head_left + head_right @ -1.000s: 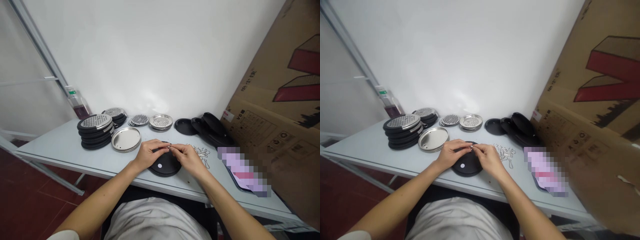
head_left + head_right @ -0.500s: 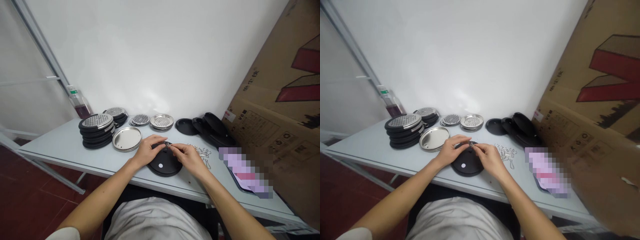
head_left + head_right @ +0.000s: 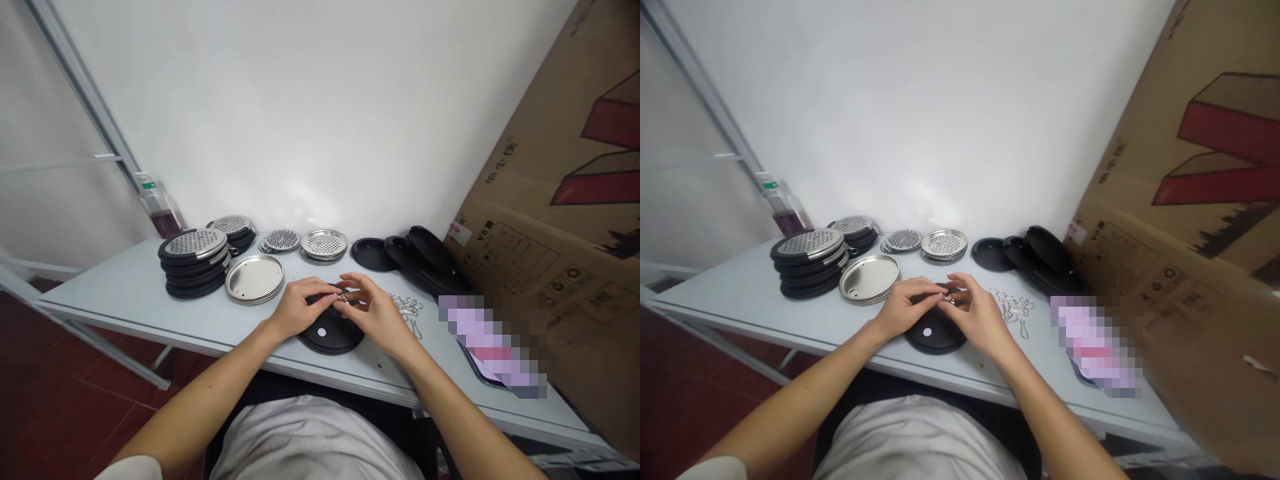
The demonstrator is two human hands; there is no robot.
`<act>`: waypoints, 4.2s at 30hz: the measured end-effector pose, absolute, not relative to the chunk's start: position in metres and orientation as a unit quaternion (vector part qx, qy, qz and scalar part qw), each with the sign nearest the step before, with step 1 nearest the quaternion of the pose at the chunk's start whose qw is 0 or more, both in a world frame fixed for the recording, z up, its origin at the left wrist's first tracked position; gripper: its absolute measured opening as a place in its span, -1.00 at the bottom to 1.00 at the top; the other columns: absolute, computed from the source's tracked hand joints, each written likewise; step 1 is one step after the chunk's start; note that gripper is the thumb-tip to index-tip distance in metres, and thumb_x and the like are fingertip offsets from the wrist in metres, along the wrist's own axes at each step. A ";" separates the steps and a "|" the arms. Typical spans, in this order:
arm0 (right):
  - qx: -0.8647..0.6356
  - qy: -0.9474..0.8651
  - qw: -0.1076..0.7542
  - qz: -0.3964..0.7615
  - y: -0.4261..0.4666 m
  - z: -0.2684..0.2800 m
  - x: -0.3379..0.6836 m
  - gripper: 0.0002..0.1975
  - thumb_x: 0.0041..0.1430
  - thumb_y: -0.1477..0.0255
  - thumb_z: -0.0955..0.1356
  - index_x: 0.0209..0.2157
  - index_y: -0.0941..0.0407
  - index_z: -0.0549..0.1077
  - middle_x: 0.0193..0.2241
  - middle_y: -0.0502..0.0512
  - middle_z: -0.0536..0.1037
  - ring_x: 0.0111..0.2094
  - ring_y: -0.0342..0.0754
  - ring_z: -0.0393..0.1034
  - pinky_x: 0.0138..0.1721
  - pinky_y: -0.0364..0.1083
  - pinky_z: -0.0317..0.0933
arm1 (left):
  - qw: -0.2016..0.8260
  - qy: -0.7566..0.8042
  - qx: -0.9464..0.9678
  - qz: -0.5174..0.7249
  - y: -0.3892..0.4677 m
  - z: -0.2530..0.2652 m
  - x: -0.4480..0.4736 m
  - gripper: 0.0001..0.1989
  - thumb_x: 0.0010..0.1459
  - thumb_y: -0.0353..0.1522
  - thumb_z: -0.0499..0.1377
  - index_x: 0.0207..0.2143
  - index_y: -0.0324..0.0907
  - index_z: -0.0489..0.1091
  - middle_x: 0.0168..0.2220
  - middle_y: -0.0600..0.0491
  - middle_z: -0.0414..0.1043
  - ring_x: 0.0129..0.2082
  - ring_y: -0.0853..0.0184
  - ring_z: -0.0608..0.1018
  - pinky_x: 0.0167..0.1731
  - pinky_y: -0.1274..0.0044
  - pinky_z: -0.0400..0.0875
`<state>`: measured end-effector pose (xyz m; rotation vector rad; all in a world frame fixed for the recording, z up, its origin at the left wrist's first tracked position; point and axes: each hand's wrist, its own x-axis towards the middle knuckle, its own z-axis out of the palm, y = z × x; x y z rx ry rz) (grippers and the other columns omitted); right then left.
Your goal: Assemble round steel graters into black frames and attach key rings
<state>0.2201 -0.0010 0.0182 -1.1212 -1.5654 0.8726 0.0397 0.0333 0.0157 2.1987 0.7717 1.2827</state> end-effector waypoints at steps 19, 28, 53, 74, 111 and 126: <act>-0.470 -0.633 0.509 0.345 0.037 0.025 0.237 -0.75 0.14 0.31 0.40 -0.17 0.12 0.55 -0.40 0.10 0.62 -0.43 -0.02 0.52 -0.32 -0.02 0.39 | 0.271 0.281 0.817 0.424 0.084 0.044 0.053 -0.89 0.13 -0.39 0.26 -0.29 -0.16 0.59 -0.30 0.04 0.63 -0.29 0.32 0.62 -0.26 0.53 0.49; -0.538 -0.693 0.467 0.106 0.039 -0.003 0.227 -0.78 0.16 0.49 0.30 -0.25 0.10 0.59 -0.27 0.13 0.64 -0.27 0.03 0.50 -0.20 -0.01 0.34 | 0.182 0.299 0.841 0.413 0.093 0.011 0.047 -0.79 0.12 -0.53 0.20 -0.25 -0.17 0.59 -0.26 0.00 0.63 -0.24 0.31 0.62 -0.20 0.51 0.47; -0.551 -0.732 0.397 0.060 0.047 -0.014 0.220 -0.77 0.09 0.64 0.33 -0.32 0.13 0.61 -0.32 0.12 0.64 -0.26 0.02 0.49 -0.14 -0.03 0.28 | 0.164 0.398 0.835 0.344 0.085 0.011 0.043 -0.78 0.06 -0.55 0.19 -0.31 -0.14 0.58 -0.30 0.09 0.63 -0.27 0.33 0.62 -0.22 0.55 0.43; -0.552 -0.746 0.371 0.024 0.045 -0.018 0.215 -0.75 0.10 0.62 0.30 -0.33 0.12 0.61 -0.37 0.12 0.58 -0.26 0.01 0.41 -0.16 -0.06 0.25 | 0.112 0.390 0.857 0.317 0.064 0.006 0.044 -0.75 0.07 -0.34 0.33 -0.16 -0.17 0.57 -0.13 -0.02 0.59 -0.10 0.22 0.57 -0.01 0.41 0.42; -0.604 -0.688 0.378 0.135 0.047 -0.006 0.242 -0.71 0.12 0.55 0.30 -0.17 0.16 0.59 -0.28 0.17 0.66 -0.25 0.03 0.55 -0.16 -0.05 0.33 | 0.072 0.337 0.898 0.273 0.015 0.022 0.031 -0.37 0.07 0.00 0.25 0.15 -0.05 0.37 0.22 -0.11 0.28 0.22 0.06 0.30 0.21 0.21 0.19; -0.590 -0.685 0.355 0.238 0.041 0.000 0.249 -0.69 0.11 0.54 0.26 -0.19 0.16 0.60 -0.61 0.04 0.60 -0.58 -0.05 0.49 -0.35 -0.07 0.35 | 0.038 0.283 0.940 0.187 -0.037 -0.009 0.005 -0.35 0.14 -0.18 0.24 0.27 -0.04 0.20 0.30 -0.14 0.15 0.34 -0.05 0.11 0.28 -0.05 -0.19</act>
